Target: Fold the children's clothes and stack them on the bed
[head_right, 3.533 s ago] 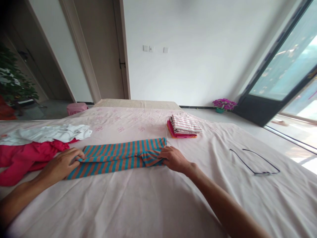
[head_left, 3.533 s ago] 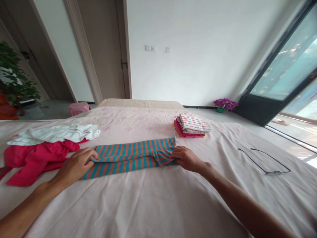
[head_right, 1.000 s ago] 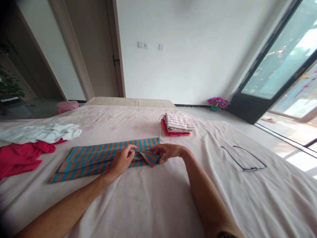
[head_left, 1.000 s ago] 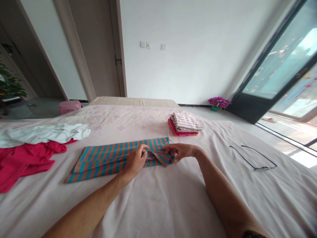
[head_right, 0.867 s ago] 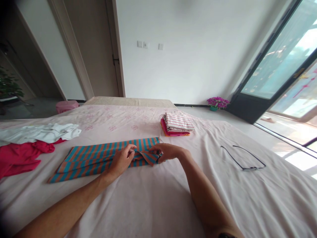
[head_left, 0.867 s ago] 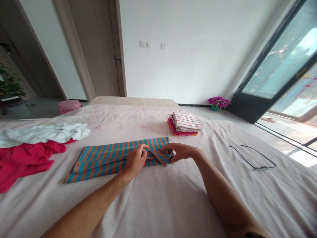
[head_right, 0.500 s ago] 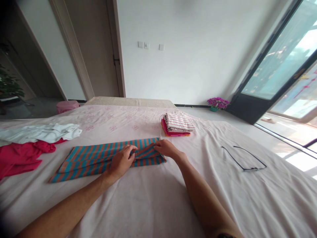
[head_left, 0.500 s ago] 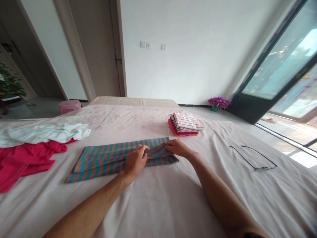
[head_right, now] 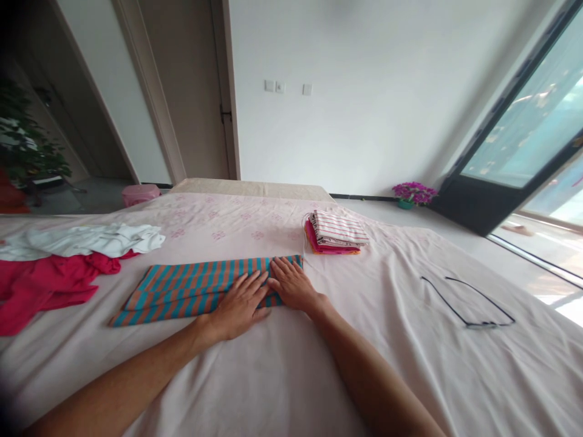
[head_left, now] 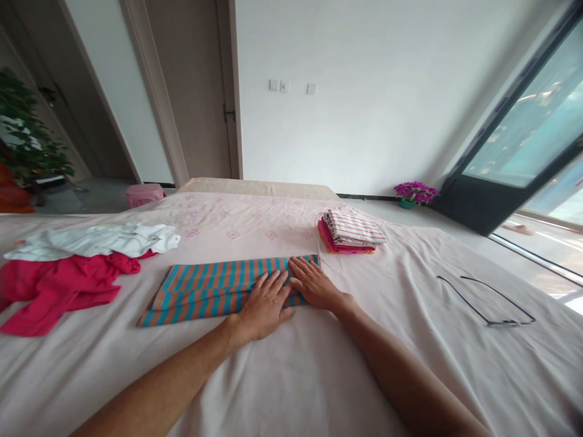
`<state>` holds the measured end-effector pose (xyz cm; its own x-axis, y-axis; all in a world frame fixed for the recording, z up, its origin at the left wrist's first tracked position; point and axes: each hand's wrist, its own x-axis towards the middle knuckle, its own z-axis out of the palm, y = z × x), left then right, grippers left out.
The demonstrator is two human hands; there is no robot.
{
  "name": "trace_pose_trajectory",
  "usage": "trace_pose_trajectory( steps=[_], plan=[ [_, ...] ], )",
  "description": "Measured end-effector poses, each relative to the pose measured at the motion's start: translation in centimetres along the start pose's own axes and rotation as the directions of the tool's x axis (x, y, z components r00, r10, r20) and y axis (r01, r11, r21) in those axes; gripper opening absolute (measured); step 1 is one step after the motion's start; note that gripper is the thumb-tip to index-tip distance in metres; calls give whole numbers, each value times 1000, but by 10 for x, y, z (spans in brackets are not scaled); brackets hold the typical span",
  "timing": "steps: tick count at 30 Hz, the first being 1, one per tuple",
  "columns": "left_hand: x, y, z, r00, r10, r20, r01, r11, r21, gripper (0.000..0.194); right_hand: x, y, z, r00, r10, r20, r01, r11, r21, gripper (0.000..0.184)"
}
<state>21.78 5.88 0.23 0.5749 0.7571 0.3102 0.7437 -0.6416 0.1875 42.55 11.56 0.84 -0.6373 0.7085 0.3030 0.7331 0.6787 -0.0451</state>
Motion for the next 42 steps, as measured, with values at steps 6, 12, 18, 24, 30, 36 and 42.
trace_pose_trajectory(
  steps=[6,12,18,24,30,36,42],
  plan=[
    [-20,-33,-40,996,6,91,23,949,-314,39,-6,22,25,997,67,-24,-69,992,-108,58],
    [-64,-120,-55,905,-413,-100,417,909,15,48,-3,18,26,997,72,-40,-75,993,-96,57],
    [-115,-165,-55,830,-551,-89,552,787,275,58,-6,27,27,989,142,-39,-144,988,-61,58],
    [-133,-178,-73,731,-669,-134,676,685,271,58,-5,19,8,969,247,10,-246,967,-64,62],
    [-142,-188,-92,654,-754,-57,751,640,162,53,13,-33,-14,999,15,-34,-14,1000,23,63],
    [-138,-196,-103,520,-844,132,854,518,-52,41,31,-56,-5,993,-107,47,105,994,42,64],
    [-124,-165,-129,570,-792,221,693,319,-646,40,33,-57,12,990,-99,97,98,995,17,64]
  ],
)
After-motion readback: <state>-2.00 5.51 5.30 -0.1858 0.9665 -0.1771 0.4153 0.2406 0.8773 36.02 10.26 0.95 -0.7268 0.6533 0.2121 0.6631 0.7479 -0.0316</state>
